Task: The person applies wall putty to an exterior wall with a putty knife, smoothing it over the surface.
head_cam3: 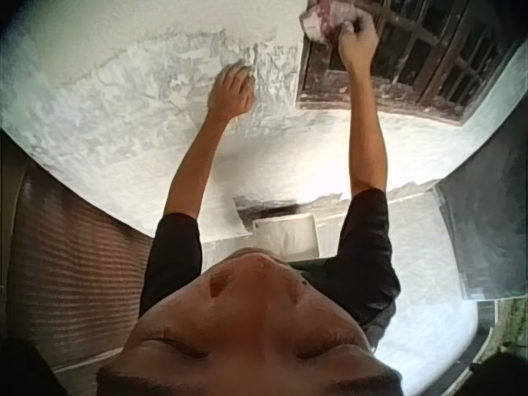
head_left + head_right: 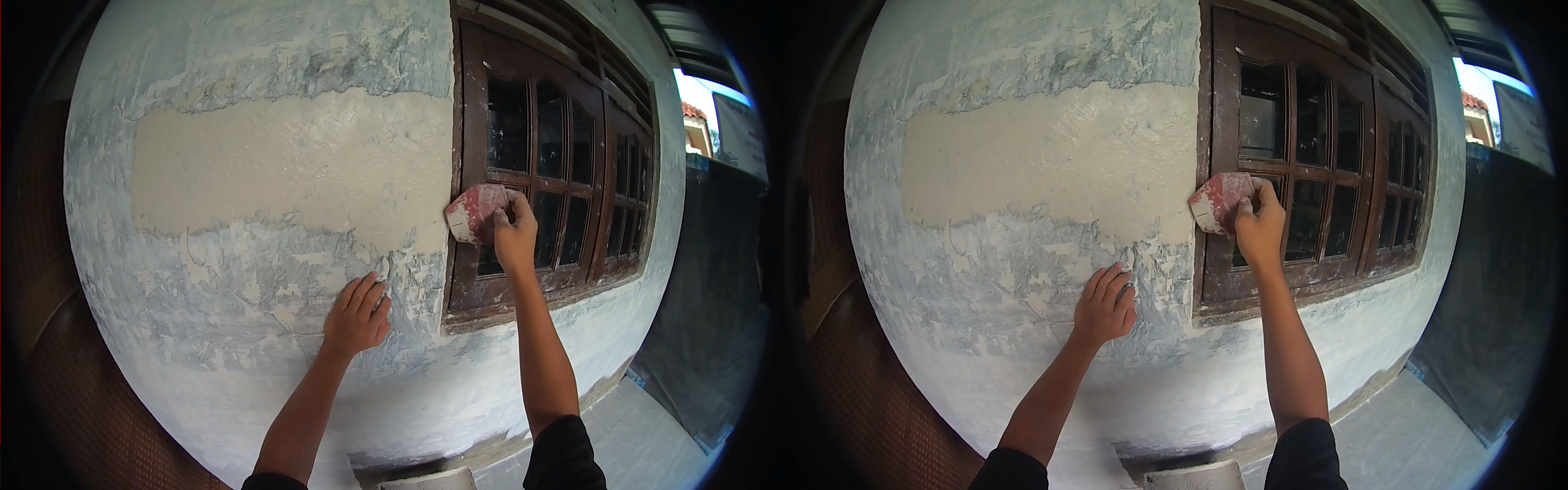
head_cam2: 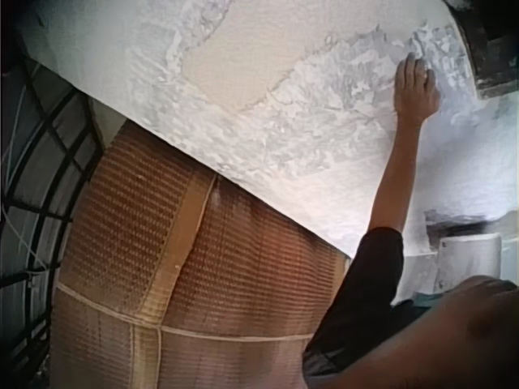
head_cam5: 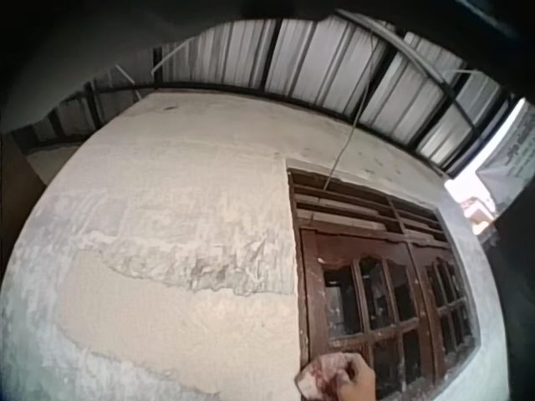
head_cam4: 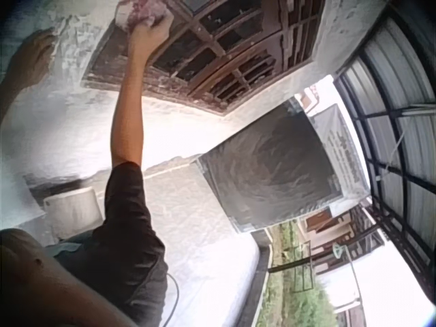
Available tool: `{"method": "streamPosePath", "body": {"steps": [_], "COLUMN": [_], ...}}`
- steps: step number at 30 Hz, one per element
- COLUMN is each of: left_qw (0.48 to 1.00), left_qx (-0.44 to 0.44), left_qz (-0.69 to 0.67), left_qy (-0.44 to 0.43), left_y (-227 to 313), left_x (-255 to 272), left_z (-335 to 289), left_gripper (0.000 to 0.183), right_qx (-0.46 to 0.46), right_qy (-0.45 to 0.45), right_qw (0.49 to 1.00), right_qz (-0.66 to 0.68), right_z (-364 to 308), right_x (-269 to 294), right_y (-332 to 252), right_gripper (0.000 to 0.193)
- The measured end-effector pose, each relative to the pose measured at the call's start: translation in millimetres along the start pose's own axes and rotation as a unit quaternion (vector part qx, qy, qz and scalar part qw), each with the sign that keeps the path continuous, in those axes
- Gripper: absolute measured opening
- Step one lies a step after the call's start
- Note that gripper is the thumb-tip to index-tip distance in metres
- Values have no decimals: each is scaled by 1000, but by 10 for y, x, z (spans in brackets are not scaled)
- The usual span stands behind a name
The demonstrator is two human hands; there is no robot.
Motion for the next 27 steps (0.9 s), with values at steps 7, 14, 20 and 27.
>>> {"method": "streamPosePath", "body": {"steps": [7,14,20,27], "left_qw": [1000,1000,1000,1000], "left_qx": [-3,3,-2,1], "left_qz": [-11,-12,-9,-8], "left_qy": [6,-1,8,3], "left_y": [11,-7,7,4], "left_x": [19,32,31,-1], "left_z": [26,30,15,3], "left_gripper": [21,19,19,22], "right_qx": [-10,0,-15,-12], "right_qy": [4,-50,-80,19], "right_qw": [1000,999,996,999], "right_qz": [-23,-21,30,34], "right_z": [-32,-61,-236,-167], "right_x": [-42,-162,-200,85], "right_y": [63,89,215,216], "right_gripper": [27,25,24,23]}}
Point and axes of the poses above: each hand's wrist, its own z-axis towards the middle knuckle, its own x-axis out of the back of the hand, y = z × x, the point moved 10 cm from there along z, towards the middle knuckle, and after that the axes turned 11 degrees about z, right-handed, at the moved point
